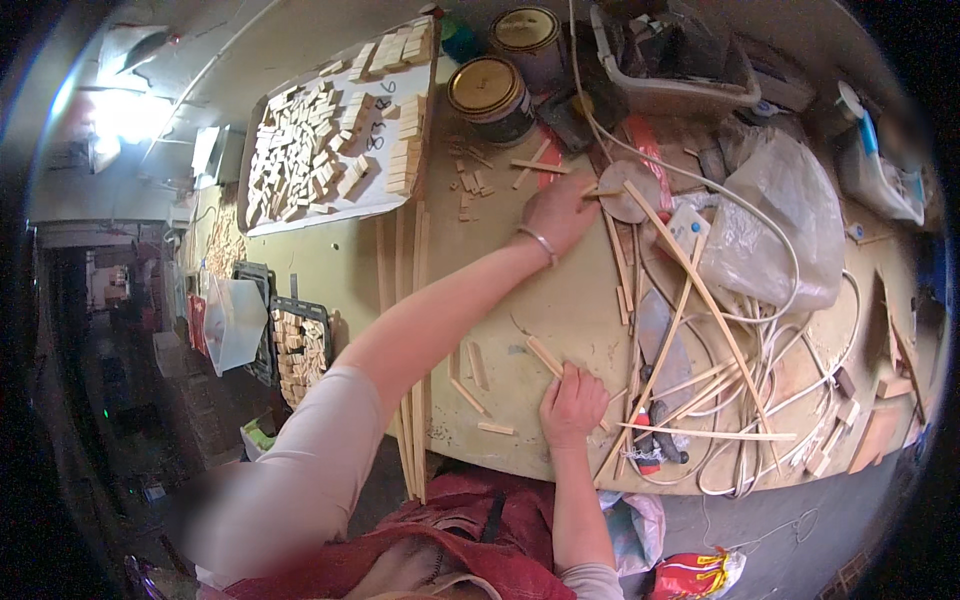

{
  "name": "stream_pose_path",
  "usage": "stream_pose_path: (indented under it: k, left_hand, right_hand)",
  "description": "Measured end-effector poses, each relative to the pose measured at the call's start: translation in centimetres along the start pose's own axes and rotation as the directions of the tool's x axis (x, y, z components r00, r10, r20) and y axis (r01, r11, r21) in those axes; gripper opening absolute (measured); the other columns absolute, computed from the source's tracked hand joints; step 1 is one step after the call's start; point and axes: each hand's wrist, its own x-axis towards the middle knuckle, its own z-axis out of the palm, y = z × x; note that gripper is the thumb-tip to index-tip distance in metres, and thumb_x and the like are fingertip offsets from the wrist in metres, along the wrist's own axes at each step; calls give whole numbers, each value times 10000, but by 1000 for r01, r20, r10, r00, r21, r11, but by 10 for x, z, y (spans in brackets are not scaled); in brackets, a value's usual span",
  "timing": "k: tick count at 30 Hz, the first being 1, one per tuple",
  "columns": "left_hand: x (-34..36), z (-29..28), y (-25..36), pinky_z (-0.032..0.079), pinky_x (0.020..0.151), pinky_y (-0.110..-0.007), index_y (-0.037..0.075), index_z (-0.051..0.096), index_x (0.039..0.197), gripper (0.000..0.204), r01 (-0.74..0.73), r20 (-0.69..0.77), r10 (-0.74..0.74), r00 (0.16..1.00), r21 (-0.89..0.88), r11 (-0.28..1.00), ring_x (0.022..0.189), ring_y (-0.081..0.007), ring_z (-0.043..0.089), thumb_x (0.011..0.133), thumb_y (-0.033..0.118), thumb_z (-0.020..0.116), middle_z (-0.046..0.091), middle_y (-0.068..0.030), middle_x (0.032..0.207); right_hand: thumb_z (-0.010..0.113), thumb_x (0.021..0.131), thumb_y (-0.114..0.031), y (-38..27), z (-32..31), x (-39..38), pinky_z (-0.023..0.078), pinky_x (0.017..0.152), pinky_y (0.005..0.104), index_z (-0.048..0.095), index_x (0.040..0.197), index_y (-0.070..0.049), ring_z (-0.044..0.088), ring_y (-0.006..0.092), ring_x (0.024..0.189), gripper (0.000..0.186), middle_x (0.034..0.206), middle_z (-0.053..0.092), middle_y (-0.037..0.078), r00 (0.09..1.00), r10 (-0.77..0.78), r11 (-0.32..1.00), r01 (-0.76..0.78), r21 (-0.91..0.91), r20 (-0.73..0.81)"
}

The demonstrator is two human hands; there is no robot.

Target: The person repeatedly feeds small wooden blocks through a red table-mounted cutter, collecting the cut pieces into a clear plastic container. After filling the container, they move it aside and begin handling long thin wooden sticks on the workbench.

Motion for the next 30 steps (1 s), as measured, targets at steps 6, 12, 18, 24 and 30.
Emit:
stream_pose_path:
  k: [6,12,18,24,30]
  left_hand:
    - [8,9,-6,566,863,-532,62,675,1090,234,-77,92,65,994,130,989,1030,-422,701,948,245,712,718,-211,1106]
    - [-55,-15,-19,594,796,-441,38,607,1144,180,269,196,-223,955,-254,929,924,-300,735,1049,190,612,710,-159,1019]
    - [-120,-58,-45,620,840,-371,28,563,1334,264,556,499,-264,825,-800,225,934,-199,722,1105,155,602,693,-91,1020]
    - [-163,-69,-39,584,1032,-399,36,611,1353,292,417,409,-102,907,-905,78,1081,-200,717,1075,106,668,720,-80,1123]
    - [-180,-64,-33,554,1112,-428,31,645,1329,279,344,337,-76,938,-932,117,1184,-219,712,1058,82,689,730,-73,1198]
  right_hand:
    - [720,857,-112,1,2,-1,451,783,479,693,1224,-41,625,348,928,375,1088,672,158,1000,-22,1000,21,-19,-13]
    - [723,856,-106,2,3,0,454,761,472,696,1215,-38,629,339,892,367,1069,682,145,999,-31,999,30,-14,-23]
    - [718,868,-95,-1,-3,1,452,765,463,692,1228,-39,631,334,909,365,1080,683,139,1000,-20,1000,20,11,10]
    - [727,862,-78,1,-1,1,456,785,473,681,1252,-49,631,337,916,394,1088,685,136,1000,-19,1000,19,14,9]
    - [730,872,-91,1,0,1,461,808,473,683,1247,-70,633,339,958,378,1110,686,128,999,-19,1000,19,1,30]
